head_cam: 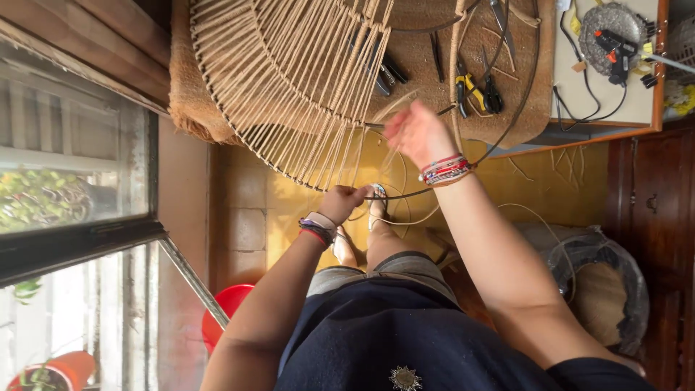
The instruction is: Weaving thin rattan strips through a circular frame to construct a furniture item
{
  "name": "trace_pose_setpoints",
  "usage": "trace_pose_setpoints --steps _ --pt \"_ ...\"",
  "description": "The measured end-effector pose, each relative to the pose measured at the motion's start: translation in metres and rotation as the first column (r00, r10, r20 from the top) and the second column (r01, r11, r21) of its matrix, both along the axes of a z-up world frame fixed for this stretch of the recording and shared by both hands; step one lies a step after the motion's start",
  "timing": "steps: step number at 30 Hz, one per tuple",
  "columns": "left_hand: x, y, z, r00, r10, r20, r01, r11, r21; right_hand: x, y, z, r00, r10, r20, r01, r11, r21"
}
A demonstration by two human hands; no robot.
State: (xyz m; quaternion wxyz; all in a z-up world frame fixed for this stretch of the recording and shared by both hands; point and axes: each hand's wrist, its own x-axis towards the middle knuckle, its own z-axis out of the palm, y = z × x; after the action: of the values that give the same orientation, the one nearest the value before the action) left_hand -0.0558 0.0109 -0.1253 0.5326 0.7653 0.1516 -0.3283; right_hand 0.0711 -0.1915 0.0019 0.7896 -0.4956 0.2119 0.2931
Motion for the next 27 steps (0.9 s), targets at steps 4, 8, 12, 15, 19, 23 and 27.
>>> trace_pose_setpoints --steps 4,8,12,15,19,23,27 --pt "-0.008 -0.013 -0.019 0.999 0.027 0.047 -0.029 0.999 0.037 0.003 -0.042 0.016 0.702 -0.533 0.472 0.488 0.843 0.226" --pt "-0.019 -0.004 0.007 0.967 0.256 -0.005 -0.242 0.908 -0.342 -0.078 -0.028 0.014 0.924 -0.139 0.356 0.127 0.990 0.057" --pt "-0.014 0.001 0.029 0.949 0.244 -0.198 -0.314 0.750 -0.582 -0.138 0.010 -0.025 0.663 0.740 0.114 -0.702 0.667 -0.249" --pt "-0.009 0.003 0.065 0.921 0.128 -0.369 -0.345 0.711 -0.613 -0.150 0.005 -0.111 0.502 0.842 -0.199 -0.853 0.519 0.043" --pt "-0.006 -0.006 -0.009 0.999 0.034 -0.041 -0.045 0.958 -0.282 -0.104 0.023 -0.120 0.867 0.497 0.033 -0.485 0.858 -0.166" --pt "0.000 0.002 -0.006 0.905 -0.425 -0.002 0.343 0.728 0.594 -0.036 -0.038 -0.031 0.912 -0.395 0.112 0.363 0.902 0.232" --pt "-0.005 -0.001 -0.024 0.880 -0.471 0.055 0.325 0.683 0.654 -0.071 -0.069 -0.009 0.967 -0.090 0.238 0.101 0.994 -0.031"
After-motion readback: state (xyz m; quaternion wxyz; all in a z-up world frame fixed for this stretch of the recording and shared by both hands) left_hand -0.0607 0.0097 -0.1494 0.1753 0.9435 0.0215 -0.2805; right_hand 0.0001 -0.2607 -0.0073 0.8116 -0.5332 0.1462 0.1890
